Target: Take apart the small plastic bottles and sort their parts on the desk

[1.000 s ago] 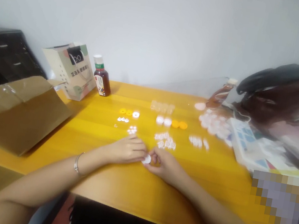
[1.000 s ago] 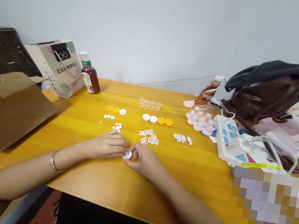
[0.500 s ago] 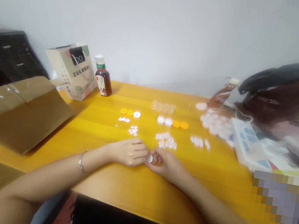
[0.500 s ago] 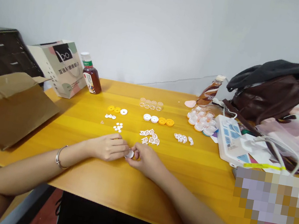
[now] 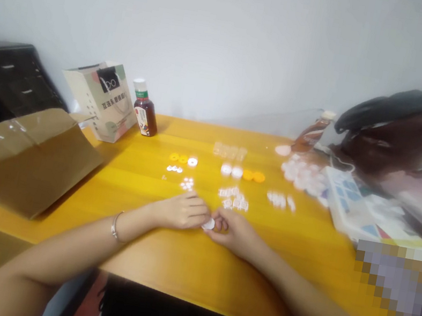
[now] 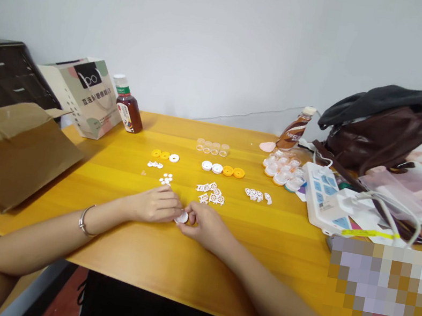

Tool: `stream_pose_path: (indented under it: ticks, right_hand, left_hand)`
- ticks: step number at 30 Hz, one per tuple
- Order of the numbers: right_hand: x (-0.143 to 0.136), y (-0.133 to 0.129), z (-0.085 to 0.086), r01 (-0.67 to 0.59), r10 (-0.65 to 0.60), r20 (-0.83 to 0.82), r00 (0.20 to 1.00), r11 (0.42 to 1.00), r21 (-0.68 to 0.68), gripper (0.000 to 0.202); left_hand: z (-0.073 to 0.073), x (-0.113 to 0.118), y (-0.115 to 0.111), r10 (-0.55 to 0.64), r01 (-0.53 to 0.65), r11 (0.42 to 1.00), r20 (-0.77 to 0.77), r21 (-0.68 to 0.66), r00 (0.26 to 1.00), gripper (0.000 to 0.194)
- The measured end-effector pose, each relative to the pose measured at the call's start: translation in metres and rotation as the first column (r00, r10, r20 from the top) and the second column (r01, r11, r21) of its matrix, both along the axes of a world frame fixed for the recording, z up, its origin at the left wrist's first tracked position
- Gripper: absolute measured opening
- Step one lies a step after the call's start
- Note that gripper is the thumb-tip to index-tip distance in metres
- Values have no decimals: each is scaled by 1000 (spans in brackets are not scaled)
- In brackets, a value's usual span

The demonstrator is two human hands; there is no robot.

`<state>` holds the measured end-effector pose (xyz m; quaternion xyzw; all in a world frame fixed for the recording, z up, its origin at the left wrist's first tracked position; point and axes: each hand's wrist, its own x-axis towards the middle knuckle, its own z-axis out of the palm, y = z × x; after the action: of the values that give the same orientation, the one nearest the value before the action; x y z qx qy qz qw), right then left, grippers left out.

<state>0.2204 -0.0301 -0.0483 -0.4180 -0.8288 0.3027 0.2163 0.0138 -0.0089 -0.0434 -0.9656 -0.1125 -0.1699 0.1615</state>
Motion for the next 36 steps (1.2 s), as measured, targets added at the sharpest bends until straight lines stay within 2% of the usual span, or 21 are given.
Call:
stream_pose_path:
  ticks: [6, 9, 11, 14, 16, 17, 19, 22, 24, 26, 27, 29, 31, 33, 36]
  right_hand:
    - [0, 0, 2, -3, 3, -18, 1000, 1000, -21, 11]
    - [-1, 0, 3, -3, 2, -19, 1000, 1000, -31, 10]
    - [-1, 0, 3, -6, 5, -18, 1000, 999, -34, 10]
    - [0, 0, 3, -1, 1, -9, 1000, 1000, -30, 10]
    - [0, 0, 2, 4, -4, 4, 1000, 1000, -27, 11]
    - [0, 0, 3, 5, -4, 11, 1000, 1000, -28, 11]
    - [1, 0, 3, 2, -2, 18, 1000, 999, -35, 12]
    - [1, -1, 5, -1, 2, 20, 1000, 999, -45, 13]
    - [1, -1, 6, -3, 4, 25, 1000, 999, -42, 13]
    - [1, -2, 7, -8, 9, 30, 1000, 999, -36, 13]
    - [1, -2, 7, -11, 12, 32, 999, 999, -34, 13]
    - [2, -2, 7, -15, 16, 35, 999, 999, -33, 13]
    - [2, -2, 7, -16, 18, 31, 999, 999, -34, 13]
    - [2, -2, 7, -21, 22, 26, 999, 999, -36, 13]
    - [2, -2, 8, -24, 24, 23, 999, 999, -36, 12]
  left_hand:
    - [-2, 3, -2, 37, -23, 986, 87, -164, 995, 17]
    - [-4, 5, -3, 85, -33, 949, 154, -315, 984, 17]
    - [-5, 8, -4, 152, -29, 883, 228, -468, 962, 16]
    - [-6, 11, -5, 326, 27, 705, 357, -709, 875, 17]
    - [-7, 12, -5, 446, 71, 584, 393, -809, 804, 17]
    - [-7, 11, -4, 490, 80, 543, 392, -836, 778, 17]
    - [-6, 7, 1, 554, 67, 494, 373, -867, 744, 15]
    - [-1, -9, 13, 645, 0, 459, 333, -889, 688, 14]
    - [8, -26, 23, 731, -54, 426, 308, -903, 609, 16]
    - [19, -48, 31, 826, -99, 367, 275, -925, 492, 19]
    - [24, -59, 35, 854, -134, 310, 214, -941, 474, 20]
    - [32, -79, 40, 856, -200, 181, 54, -963, 514, 20]
    - [36, -94, 43, 811, -259, 100, -73, -961, 581, 19]
    - [36, -104, 45, 787, -333, 69, -154, -940, 598, 20]
    - [32, -108, 48, 778, -435, 77, -219, -897, 590, 23]
